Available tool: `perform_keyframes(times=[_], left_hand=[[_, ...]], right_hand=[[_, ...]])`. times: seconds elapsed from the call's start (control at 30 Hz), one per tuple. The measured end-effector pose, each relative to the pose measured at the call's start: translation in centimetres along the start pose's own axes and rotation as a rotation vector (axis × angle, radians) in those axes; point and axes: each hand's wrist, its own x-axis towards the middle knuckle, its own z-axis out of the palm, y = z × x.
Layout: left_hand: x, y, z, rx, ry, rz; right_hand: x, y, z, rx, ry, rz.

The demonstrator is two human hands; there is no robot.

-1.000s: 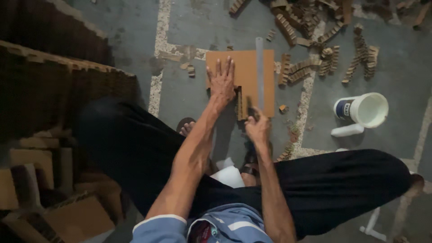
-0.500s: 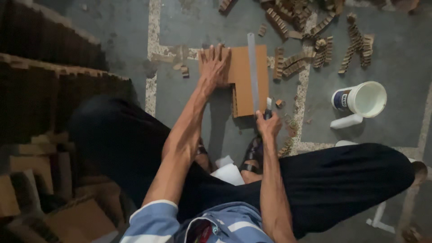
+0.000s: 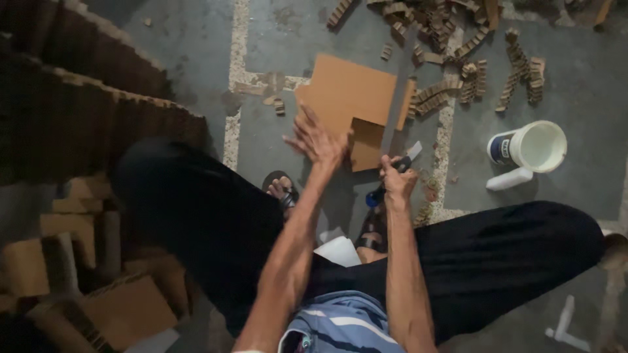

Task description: The person sits on the floor and uses a utility knife and a metal ruler to cut rectangular pieces of corrugated cardboard. They repeatedly score the cardboard along the ruler's edge, snap the pieces apart, and stack the cut sections.

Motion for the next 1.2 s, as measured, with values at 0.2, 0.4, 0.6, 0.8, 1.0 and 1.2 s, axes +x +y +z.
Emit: perform_keyframes(times=[0.2,0.4,0.6,0.8,1.0,1.2], left_hand=[[-2.8,-2.0,-0.8,0.196,-0.155,0.155],[-0.4,-3.7,2.3,0.518,-0.449,0.481],[0.4,-6.1,7.0,0.503,0.122,0.64],[0.7,-6.4,7.2,0.414,-0.357,0.495],[0.3,-5.8,6.0,0.459,0.047,0.621],[0.0,-4.8,4.0,0.392,-0.406,0.468]], right_hand=[[1.8,2.5,3.1,-0.493,0.006,-0.044],[2.2,0.6,3.2,-0.664,-0.04,-0.375],[2.6,-1.6,4.8,-0.667,-0.026,-0.682],[6.6,-2.6,12.1,-0.824,-0.145,-0.773],[8.3,-4.4,15.1,-0.671,-0.228,-0.803],[8.0,-6.5,16.6,-0.685,-0.236,-0.737]])
